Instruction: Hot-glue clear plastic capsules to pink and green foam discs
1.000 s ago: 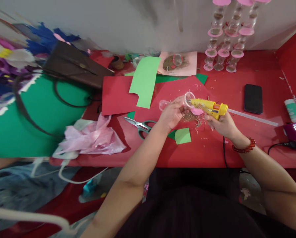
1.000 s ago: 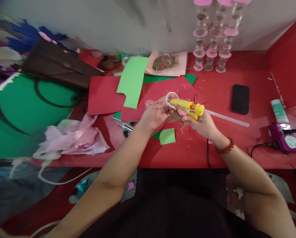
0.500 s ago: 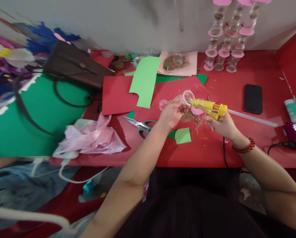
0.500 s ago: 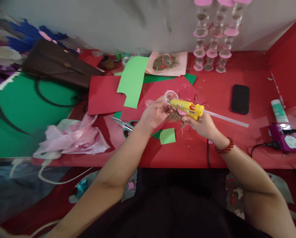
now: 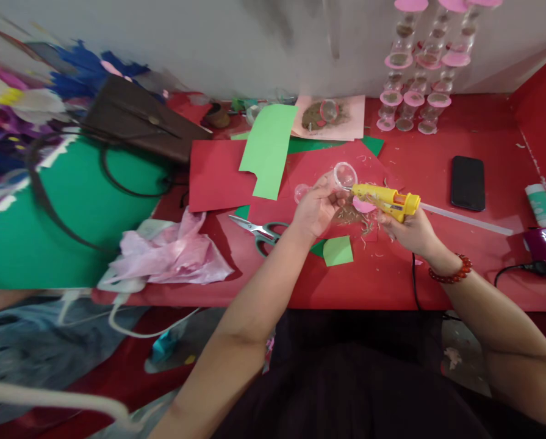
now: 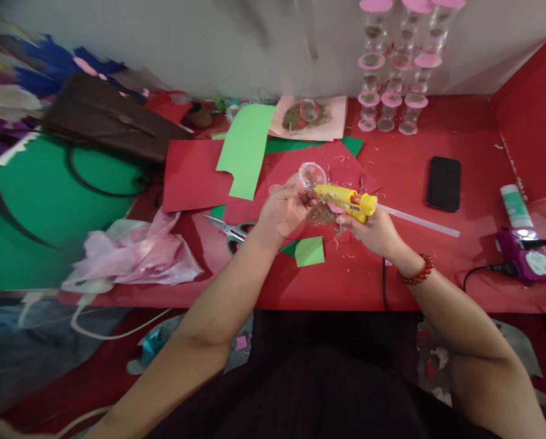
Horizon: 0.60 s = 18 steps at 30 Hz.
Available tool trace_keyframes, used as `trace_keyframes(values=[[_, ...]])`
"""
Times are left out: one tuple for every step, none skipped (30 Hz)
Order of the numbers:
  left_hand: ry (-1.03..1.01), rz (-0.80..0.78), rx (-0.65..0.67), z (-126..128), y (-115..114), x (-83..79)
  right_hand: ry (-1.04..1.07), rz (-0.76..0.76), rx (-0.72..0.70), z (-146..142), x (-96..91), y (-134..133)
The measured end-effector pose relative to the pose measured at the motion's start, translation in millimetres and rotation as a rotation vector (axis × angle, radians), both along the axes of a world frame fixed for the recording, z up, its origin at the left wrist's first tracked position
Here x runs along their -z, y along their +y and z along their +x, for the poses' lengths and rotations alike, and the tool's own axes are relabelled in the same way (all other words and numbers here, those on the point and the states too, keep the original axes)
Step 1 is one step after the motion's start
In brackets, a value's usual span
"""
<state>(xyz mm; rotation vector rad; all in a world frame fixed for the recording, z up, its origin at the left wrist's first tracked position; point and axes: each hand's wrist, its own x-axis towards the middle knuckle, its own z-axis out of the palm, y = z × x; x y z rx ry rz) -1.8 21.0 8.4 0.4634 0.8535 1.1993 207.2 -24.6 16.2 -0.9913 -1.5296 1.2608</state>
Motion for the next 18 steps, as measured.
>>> trace_keyframes(values=[[0.0,0.0,-0.011,0,0,-0.4,-0.004,-0.003,-0.002,0,-1.0,0],[0.003,-0.001,-0.022,1,0,-1.2,-0.009,-0.006,-0.004,0,-1.9,-1],[0.009,-0.002,-0.033,2,0,-2.3,-0.014,-0.007,-0.008,0,-2.6,-1],[0.016,0.0,-0.043,2,0,-3.6,-0.017,-0.006,-0.009,-1,-3.1,-1],[0.022,0.005,-0.051,3,0,-5.1,-0.017,-0.002,-0.007,-1,-3.2,-1],[0.026,0.014,-0.055,3,-1,-6.5,-0.014,0.002,-0.004,-1,-3.1,-2],[0.027,0.028,-0.056,3,-1,-7.8,-0.011,0.005,-0.001,-1,-2.8,-2],[0.028,0.041,-0.057,3,-2,-8.8,-0.009,0.006,0.002,-1,-2.5,-2],[0.029,0.05,-0.059,3,-2,-9.5,-0.009,0.005,0.003,-1,-2.2,-2],[0.031,0.055,-0.06,3,-2,-9.8,-0.009,0.003,0.002,-1,-2.1,-1],[0.035,0.057,-0.061,3,-2,-9.9,-0.009,0.001,0.0,-1,-2.1,-1],[0.042,0.057,-0.061,3,-2,-9.8,-0.009,0.0,-0.002,-1,-2.2,-1],[0.05,0.058,-0.06,3,-2,-9.6,-0.007,0.001,-0.002,-1,-2.5,-1],[0.056,0.059,-0.059,2,-2,-9.5,-0.005,0.002,-0.002,-1,-2.8,-1],[0.06,0.06,-0.058,2,-2,-9.7,-0.001,0.004,-0.001,-1,-3.1,-1],[0.06,0.058,-0.062,2,-2,-10.2,0.002,0.005,0.002,-1,-3.4,-1],[0.054,0.054,-0.065,2,-3,-11.2,0.003,0.006,0.003,-1,-3.5,-1],[0.043,0.048,-0.068,3,-3,-12.5,0.002,0.009,0.003,-1,-3.6,-1]])
